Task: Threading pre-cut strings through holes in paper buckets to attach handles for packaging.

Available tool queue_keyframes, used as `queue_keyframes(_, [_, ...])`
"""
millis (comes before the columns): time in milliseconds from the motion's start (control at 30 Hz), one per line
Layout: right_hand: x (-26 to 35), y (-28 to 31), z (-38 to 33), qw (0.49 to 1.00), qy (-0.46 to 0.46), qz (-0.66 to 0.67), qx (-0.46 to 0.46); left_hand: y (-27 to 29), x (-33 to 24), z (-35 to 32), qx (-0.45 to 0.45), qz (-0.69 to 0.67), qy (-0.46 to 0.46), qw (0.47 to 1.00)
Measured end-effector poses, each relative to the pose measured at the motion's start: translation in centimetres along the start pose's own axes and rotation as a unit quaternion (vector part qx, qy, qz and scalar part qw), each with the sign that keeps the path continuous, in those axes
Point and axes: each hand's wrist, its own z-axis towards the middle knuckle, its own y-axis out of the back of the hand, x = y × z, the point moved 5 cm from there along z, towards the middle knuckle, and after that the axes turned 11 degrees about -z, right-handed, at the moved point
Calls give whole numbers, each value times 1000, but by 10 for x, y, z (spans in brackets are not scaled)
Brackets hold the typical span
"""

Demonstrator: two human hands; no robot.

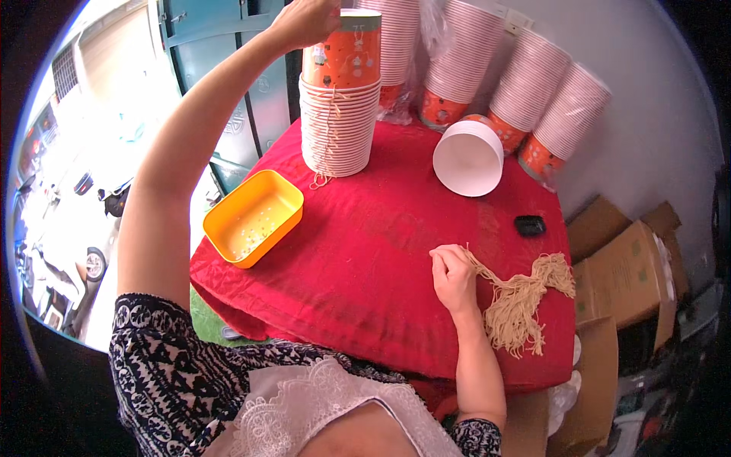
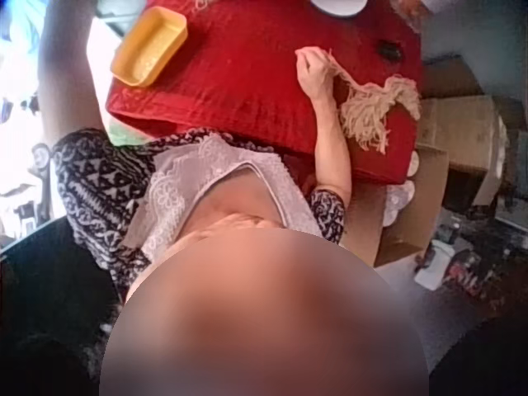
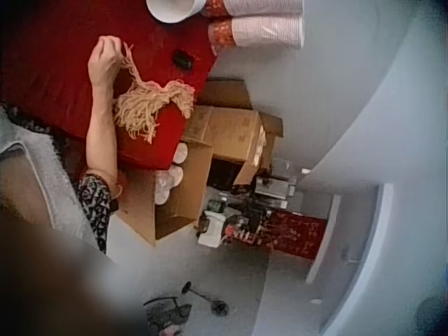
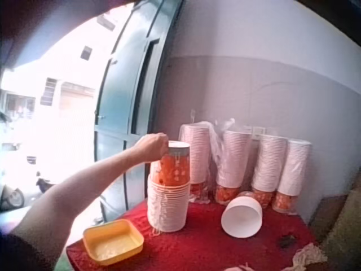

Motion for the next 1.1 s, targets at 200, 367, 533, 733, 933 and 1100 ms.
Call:
queue_keyframes(200, [-6, 1, -2, 1000, 3, -12, -5, -18, -7, -9, -67, -4, -46, 997])
queue_keyframes(367, [-9, -4, -4, 999, 36, -33, 4, -13, -24, -22, -79, 37, -69, 994])
queue_keyframes(533, [-7, -5, -6, 999, 44, -29, 1, -4, -53, -61, -163, 43, -105, 980])
queue_keyframes(733, [-10, -5, -6, 999, 39, -38, 2, -66, -123, -151, -72, -363, -62, 927])
queue_keyframes(933, [-4, -16, -8, 999, 27, -29, 29, -154, -182, -248, 185, -787, 389, 441])
queue_keyframes(1100, [11, -21, -10, 999, 22, 0, 35, -197, -176, -292, 181, -850, 402, 289])
